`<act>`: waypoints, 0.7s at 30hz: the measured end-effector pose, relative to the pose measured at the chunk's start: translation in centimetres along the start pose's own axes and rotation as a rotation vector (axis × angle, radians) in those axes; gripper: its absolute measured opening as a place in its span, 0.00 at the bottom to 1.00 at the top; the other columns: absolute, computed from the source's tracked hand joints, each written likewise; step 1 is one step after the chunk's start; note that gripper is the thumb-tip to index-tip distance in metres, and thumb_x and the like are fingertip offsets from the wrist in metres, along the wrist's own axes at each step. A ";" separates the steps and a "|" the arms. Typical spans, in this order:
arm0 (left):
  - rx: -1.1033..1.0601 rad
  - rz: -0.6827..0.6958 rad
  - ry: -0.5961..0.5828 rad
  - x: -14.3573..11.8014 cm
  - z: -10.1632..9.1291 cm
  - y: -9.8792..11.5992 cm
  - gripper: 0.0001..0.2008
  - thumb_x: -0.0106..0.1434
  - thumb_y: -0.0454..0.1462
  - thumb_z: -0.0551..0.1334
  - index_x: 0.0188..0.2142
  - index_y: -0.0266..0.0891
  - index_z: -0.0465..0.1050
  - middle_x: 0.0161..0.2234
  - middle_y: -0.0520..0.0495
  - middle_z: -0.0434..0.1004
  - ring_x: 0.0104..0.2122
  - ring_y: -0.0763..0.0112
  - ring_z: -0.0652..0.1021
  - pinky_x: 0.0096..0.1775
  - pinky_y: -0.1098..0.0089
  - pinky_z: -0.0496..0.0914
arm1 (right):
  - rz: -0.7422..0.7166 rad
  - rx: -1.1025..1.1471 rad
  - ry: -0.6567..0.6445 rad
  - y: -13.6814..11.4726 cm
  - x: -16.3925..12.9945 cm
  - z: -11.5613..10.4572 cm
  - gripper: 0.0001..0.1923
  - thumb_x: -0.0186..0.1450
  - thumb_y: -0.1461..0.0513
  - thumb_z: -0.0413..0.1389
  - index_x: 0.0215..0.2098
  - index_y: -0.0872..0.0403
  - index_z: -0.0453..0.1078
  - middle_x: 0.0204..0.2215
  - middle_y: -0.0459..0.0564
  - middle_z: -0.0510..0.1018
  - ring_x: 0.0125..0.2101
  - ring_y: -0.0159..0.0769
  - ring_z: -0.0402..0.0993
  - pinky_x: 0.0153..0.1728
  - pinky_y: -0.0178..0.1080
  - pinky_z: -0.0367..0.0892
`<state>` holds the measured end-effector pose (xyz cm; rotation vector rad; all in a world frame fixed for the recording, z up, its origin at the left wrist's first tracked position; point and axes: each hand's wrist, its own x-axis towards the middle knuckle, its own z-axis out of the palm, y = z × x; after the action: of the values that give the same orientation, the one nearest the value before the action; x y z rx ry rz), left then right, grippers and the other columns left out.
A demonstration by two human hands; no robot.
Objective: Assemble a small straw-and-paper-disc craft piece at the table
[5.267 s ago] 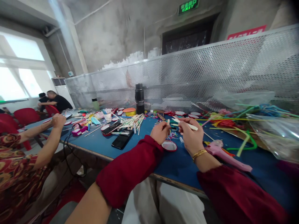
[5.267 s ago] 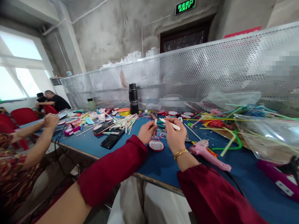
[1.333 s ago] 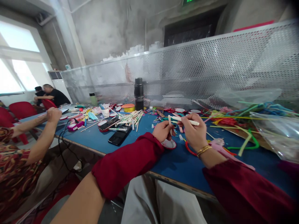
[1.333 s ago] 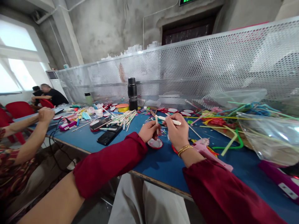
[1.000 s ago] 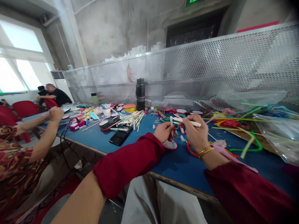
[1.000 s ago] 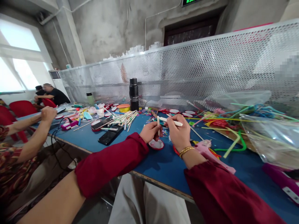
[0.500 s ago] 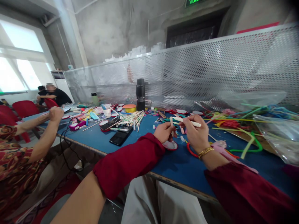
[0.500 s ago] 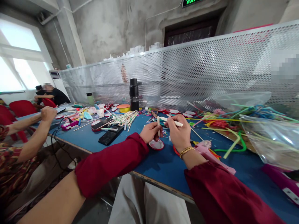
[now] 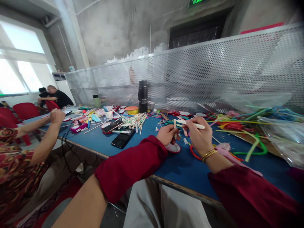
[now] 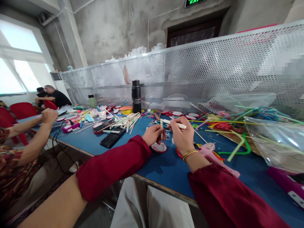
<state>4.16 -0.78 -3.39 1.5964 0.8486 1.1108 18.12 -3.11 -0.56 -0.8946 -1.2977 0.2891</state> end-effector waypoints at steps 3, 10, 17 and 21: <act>0.011 0.011 -0.006 0.1 0.0 0.0 0.08 0.71 0.38 0.54 0.34 0.38 0.66 0.22 0.52 0.74 0.13 0.76 0.67 0.19 0.73 0.63 | -0.001 -0.014 0.014 0.0 0.0 0.0 0.08 0.63 0.57 0.58 0.27 0.49 0.69 0.23 0.45 0.77 0.25 0.37 0.74 0.31 0.42 0.68; 0.013 -0.009 -0.010 0.0 0.0 0.1 0.08 0.71 0.38 0.54 0.35 0.38 0.67 0.23 0.52 0.74 0.14 0.76 0.67 0.21 0.72 0.65 | -0.013 0.003 -0.010 0.3 -0.1 0.0 0.08 0.63 0.57 0.59 0.27 0.50 0.69 0.24 0.45 0.77 0.26 0.37 0.73 0.31 0.42 0.67; 0.023 0.002 -0.003 -0.1 0.0 0.2 0.10 0.71 0.40 0.56 0.34 0.39 0.66 0.22 0.53 0.73 0.13 0.78 0.66 0.20 0.74 0.62 | -0.008 -0.004 0.006 -0.2 0.0 0.0 0.08 0.63 0.58 0.58 0.27 0.50 0.69 0.24 0.46 0.77 0.26 0.37 0.74 0.31 0.42 0.68; 0.029 -0.001 -0.004 -0.2 -0.1 0.2 0.10 0.71 0.40 0.56 0.34 0.38 0.66 0.22 0.54 0.74 0.13 0.78 0.66 0.19 0.74 0.62 | -0.034 -0.019 -0.006 0.0 -0.1 -0.1 0.08 0.64 0.58 0.57 0.27 0.50 0.69 0.23 0.46 0.77 0.26 0.37 0.73 0.31 0.42 0.67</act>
<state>4.04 -0.98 -3.24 1.6215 0.8665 1.0988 18.13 -3.23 -0.60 -0.8873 -1.3220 0.2530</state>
